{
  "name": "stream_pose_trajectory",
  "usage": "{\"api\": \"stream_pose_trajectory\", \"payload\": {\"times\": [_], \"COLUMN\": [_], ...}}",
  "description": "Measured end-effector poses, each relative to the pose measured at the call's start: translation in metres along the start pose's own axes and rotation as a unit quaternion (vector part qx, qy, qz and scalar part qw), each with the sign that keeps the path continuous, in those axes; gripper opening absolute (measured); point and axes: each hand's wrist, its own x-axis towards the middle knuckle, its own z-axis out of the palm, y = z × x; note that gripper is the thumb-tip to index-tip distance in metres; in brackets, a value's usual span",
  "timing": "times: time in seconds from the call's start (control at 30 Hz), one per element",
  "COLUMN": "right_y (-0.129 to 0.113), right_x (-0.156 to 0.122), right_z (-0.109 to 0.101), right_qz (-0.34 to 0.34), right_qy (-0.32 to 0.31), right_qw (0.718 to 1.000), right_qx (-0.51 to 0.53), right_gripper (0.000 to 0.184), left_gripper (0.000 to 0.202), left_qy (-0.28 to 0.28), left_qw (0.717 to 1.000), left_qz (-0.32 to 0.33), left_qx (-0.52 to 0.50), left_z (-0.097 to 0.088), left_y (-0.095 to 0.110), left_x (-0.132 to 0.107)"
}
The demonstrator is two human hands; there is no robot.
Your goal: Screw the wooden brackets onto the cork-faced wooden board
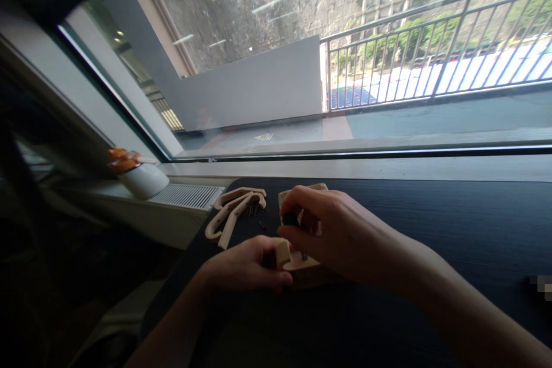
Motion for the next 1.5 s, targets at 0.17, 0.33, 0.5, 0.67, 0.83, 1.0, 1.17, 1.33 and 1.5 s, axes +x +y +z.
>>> {"api": "stream_pose_trajectory", "payload": {"times": [0.17, 0.33, 0.5, 0.67, 0.83, 1.0, 1.17, 1.33, 1.5], "right_y": [0.005, 0.008, 0.003, 0.006, 0.009, 0.005, 0.004, 0.008, 0.011], "right_x": [0.001, 0.001, 0.001, 0.001, 0.003, 0.003, 0.0, -0.001, -0.001], "right_z": [-0.001, 0.001, 0.005, 0.003, 0.001, 0.001, -0.003, -0.006, -0.005], "right_qz": [-0.041, -0.031, -0.045, -0.055, -0.048, -0.041, -0.02, -0.024, -0.039], "right_qy": [0.017, -0.024, -0.028, 0.006, 0.012, 0.024, -0.015, -0.027, -0.007], "right_qw": [0.999, 0.999, 0.999, 0.997, 0.995, 0.993, 0.998, 0.997, 0.997], "right_qx": [-0.012, 0.028, 0.005, -0.051, -0.092, -0.108, -0.066, -0.065, -0.071], "right_gripper": [0.02, 0.028, 0.032, 0.029, 0.024, 0.029, 0.039, 0.041, 0.031], "left_gripper": [0.05, 0.041, 0.028, 0.037, 0.049, 0.053, 0.056, 0.054, 0.053], "left_qy": [-0.015, -0.016, -0.015, -0.012, -0.011, -0.014, -0.018, -0.018, -0.015], "left_qw": [0.999, 1.0, 1.0, 1.0, 1.0, 1.0, 0.999, 0.999, 1.0], "left_qz": [-0.017, -0.004, 0.004, -0.007, -0.01, -0.007, -0.016, -0.015, -0.005], "left_qx": [-0.032, -0.015, -0.002, -0.003, -0.014, -0.014, -0.023, -0.03, -0.018], "left_z": [0.0, -0.001, -0.002, -0.001, 0.0, 0.0, 0.0, 0.0, -0.001], "left_y": [-0.001, -0.002, 0.001, 0.003, 0.001, 0.001, 0.001, 0.001, 0.0], "left_x": [0.001, 0.0, -0.002, -0.001, 0.0, 0.0, 0.0, 0.0, 0.0]}}
